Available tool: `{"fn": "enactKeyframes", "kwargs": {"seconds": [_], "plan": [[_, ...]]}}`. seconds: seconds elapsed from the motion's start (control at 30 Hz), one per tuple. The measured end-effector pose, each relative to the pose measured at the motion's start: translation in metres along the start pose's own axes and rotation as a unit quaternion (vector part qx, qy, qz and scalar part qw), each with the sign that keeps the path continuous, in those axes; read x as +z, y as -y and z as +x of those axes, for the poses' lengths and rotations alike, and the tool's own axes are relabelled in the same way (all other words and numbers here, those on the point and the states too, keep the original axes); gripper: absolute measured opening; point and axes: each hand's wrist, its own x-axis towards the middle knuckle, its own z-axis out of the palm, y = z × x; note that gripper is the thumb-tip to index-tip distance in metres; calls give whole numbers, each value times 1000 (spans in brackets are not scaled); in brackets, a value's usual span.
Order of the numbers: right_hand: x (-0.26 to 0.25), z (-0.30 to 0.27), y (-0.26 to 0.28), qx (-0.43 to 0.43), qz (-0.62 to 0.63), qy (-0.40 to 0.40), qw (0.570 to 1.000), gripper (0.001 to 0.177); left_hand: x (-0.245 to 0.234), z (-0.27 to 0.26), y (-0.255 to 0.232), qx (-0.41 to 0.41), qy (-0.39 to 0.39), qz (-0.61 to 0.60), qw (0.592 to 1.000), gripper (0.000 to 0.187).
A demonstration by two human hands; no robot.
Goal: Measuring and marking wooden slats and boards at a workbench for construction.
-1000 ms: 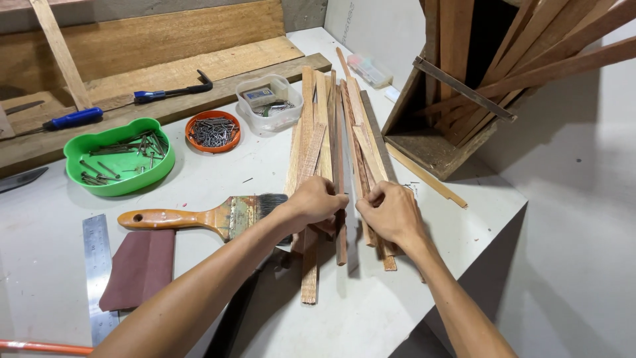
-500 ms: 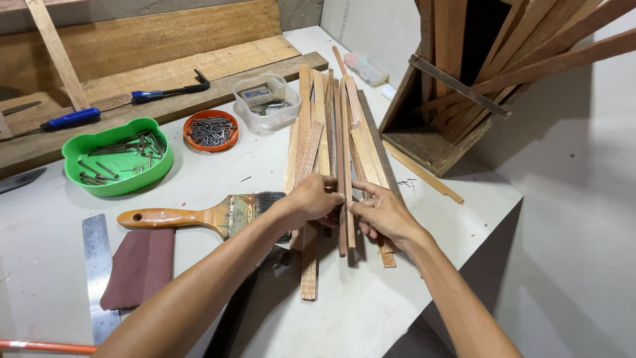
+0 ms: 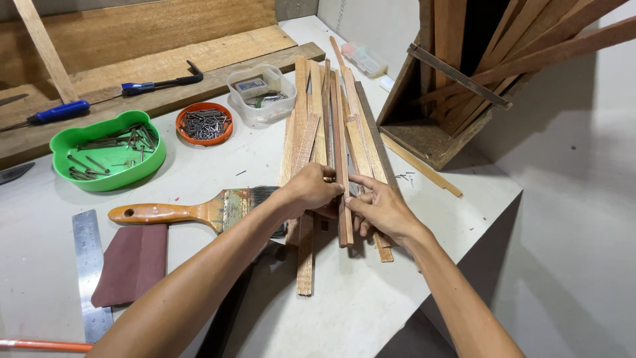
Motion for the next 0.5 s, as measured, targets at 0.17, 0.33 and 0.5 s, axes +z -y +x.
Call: {"fn": "enactKeyframes", "kwargs": {"seconds": [0.17, 0.33, 0.5], "plan": [[1, 0, 0, -8, 23, 6, 1000, 75, -2, 4, 7, 21, 0, 14, 1000, 45], [0, 3, -6, -7, 10, -1, 1000, 76, 2, 13, 13, 41, -24, 20, 999, 48], [-5, 6, -17, -10, 31, 1, 999, 74, 9, -1, -1, 113, -118, 262, 951, 38]]}}
